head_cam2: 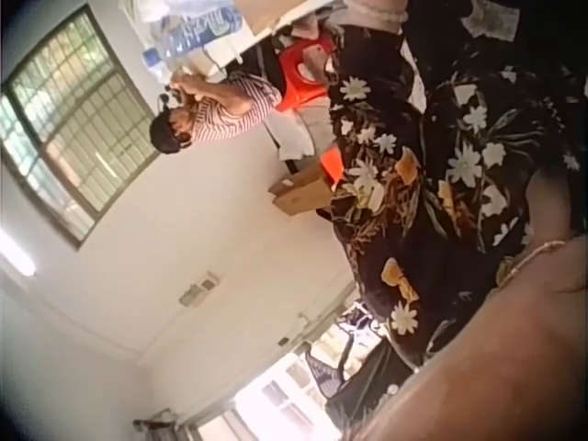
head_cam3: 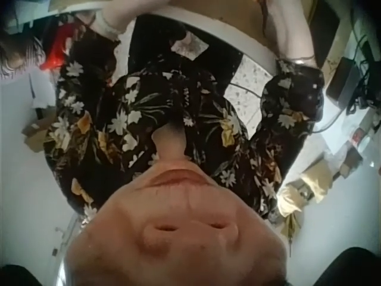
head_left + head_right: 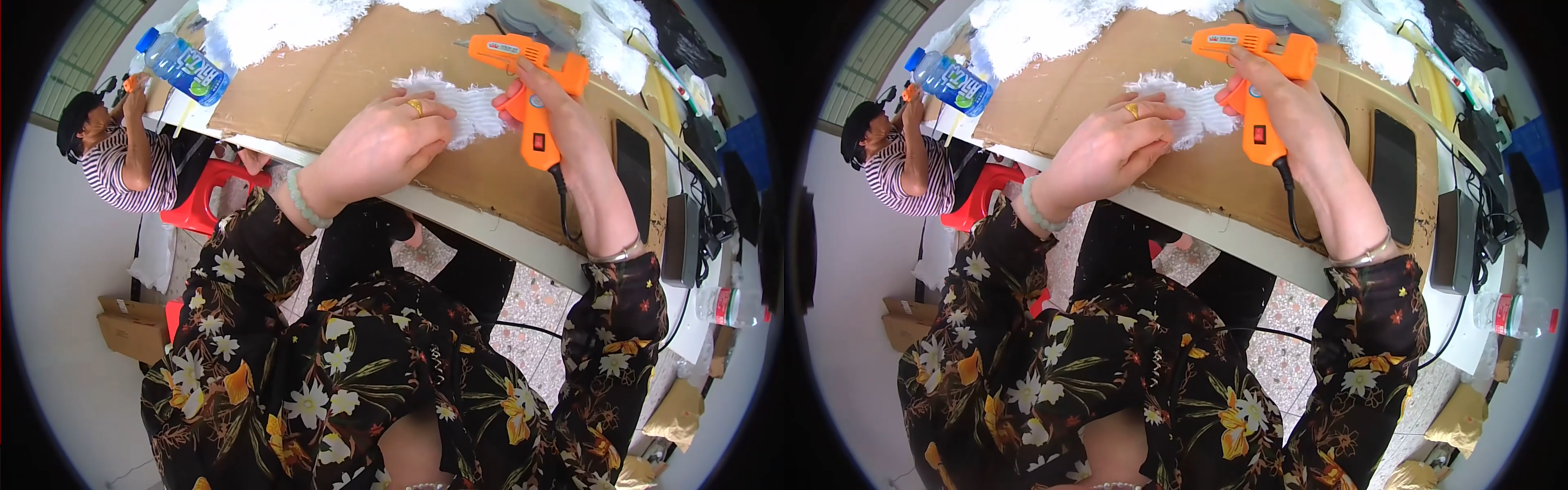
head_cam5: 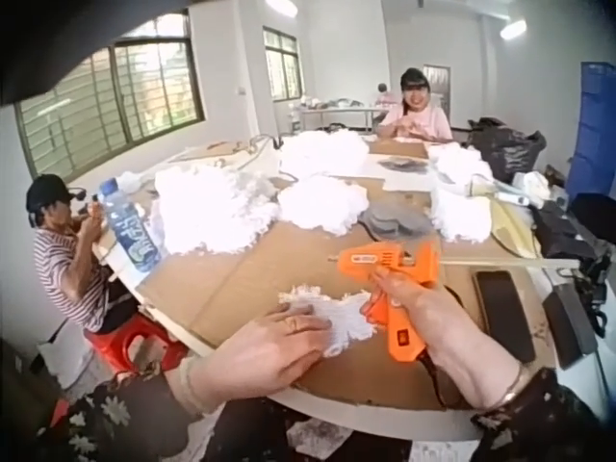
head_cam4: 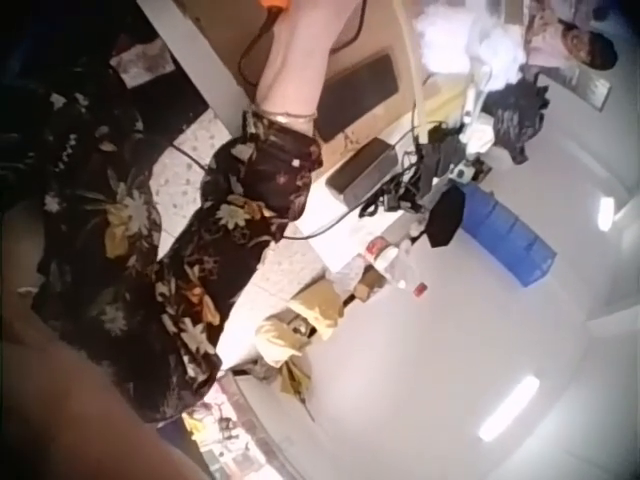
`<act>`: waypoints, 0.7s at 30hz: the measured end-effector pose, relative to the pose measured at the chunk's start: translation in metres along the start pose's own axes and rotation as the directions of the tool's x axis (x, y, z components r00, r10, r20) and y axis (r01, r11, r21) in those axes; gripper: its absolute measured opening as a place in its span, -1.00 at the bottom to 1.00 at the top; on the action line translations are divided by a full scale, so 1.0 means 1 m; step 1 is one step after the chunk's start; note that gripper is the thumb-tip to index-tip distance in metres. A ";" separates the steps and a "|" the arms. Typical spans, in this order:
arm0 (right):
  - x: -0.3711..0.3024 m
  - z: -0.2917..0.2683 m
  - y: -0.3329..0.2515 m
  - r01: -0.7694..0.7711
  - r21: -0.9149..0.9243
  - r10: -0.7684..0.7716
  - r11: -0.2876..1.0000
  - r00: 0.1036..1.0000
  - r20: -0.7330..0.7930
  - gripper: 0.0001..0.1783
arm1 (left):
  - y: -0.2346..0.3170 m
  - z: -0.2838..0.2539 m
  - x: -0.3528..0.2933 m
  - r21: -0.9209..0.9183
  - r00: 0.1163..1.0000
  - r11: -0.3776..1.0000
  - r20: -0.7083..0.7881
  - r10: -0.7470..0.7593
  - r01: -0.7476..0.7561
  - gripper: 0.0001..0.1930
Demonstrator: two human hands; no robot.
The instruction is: Using a hot glue gun to attach white stuffing to a circular lace base on a workbench.
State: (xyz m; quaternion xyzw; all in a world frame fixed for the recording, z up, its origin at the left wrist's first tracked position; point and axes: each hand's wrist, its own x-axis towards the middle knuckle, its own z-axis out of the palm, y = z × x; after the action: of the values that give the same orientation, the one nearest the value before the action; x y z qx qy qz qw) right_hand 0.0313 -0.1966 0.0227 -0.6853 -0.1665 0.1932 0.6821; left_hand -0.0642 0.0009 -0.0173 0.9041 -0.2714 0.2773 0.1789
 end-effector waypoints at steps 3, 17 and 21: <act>-0.006 -0.010 -0.003 0.001 0.000 -0.001 1.000 0.999 -0.032 -0.68 | -0.001 -0.005 0.004 -0.062 0.999 0.997 -0.009 0.046 -0.046 -0.98; -0.016 -0.030 -0.007 0.068 0.163 -0.068 0.984 0.998 -0.008 -0.67 | -0.020 -0.016 0.005 0.018 0.987 0.994 0.119 -0.105 0.104 -0.73; -0.012 -0.028 0.002 0.123 0.402 -0.135 0.907 0.991 0.003 -0.68 | -0.030 -0.023 0.000 0.149 0.998 0.987 -0.006 -0.063 0.063 -0.63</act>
State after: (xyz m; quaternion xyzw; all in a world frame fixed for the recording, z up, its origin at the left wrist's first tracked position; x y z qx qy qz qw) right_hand 0.0348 -0.2267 0.0209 -0.5156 -0.1787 0.1881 0.8166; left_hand -0.0561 0.0354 -0.0050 0.9230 -0.2209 0.2915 0.1196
